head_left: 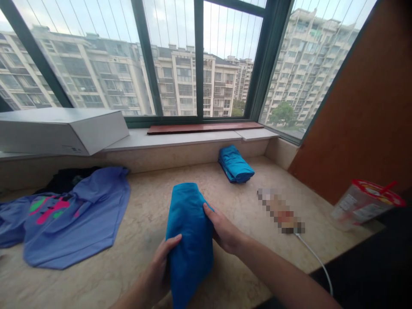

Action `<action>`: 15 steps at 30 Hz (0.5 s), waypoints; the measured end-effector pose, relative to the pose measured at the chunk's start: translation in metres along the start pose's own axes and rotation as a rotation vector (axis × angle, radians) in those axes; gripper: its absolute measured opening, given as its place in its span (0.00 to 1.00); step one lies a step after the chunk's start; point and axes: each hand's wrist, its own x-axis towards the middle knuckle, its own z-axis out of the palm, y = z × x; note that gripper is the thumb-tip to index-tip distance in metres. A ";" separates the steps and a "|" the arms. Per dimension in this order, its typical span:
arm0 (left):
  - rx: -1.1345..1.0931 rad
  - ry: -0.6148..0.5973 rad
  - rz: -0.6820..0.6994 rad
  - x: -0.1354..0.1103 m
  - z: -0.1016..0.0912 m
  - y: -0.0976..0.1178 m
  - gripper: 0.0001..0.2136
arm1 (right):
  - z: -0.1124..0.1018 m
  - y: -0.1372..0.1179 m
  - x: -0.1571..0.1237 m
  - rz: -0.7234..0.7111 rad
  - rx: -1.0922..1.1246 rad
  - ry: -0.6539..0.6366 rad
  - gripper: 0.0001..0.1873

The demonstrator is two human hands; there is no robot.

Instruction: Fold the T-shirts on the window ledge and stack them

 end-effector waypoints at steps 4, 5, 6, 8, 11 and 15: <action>-0.013 -0.187 0.074 -0.003 -0.006 -0.007 0.25 | -0.002 -0.009 -0.004 -0.124 -0.070 0.071 0.34; -0.022 -0.195 0.092 -0.002 -0.007 -0.007 0.25 | -0.003 -0.010 -0.004 -0.206 -0.155 0.108 0.33; -0.025 -0.185 0.097 0.000 -0.007 -0.007 0.24 | -0.005 -0.010 -0.005 -0.281 -0.242 0.120 0.31; 0.007 -0.125 0.089 0.004 -0.005 -0.004 0.23 | -0.006 -0.008 -0.007 -0.389 -0.384 0.072 0.29; 0.088 -0.037 0.113 0.010 0.001 -0.001 0.20 | -0.003 -0.004 -0.010 -0.441 -0.446 -0.027 0.30; 0.061 0.018 0.201 0.011 0.008 0.001 0.20 | 0.003 -0.003 -0.013 -0.287 -0.284 -0.019 0.48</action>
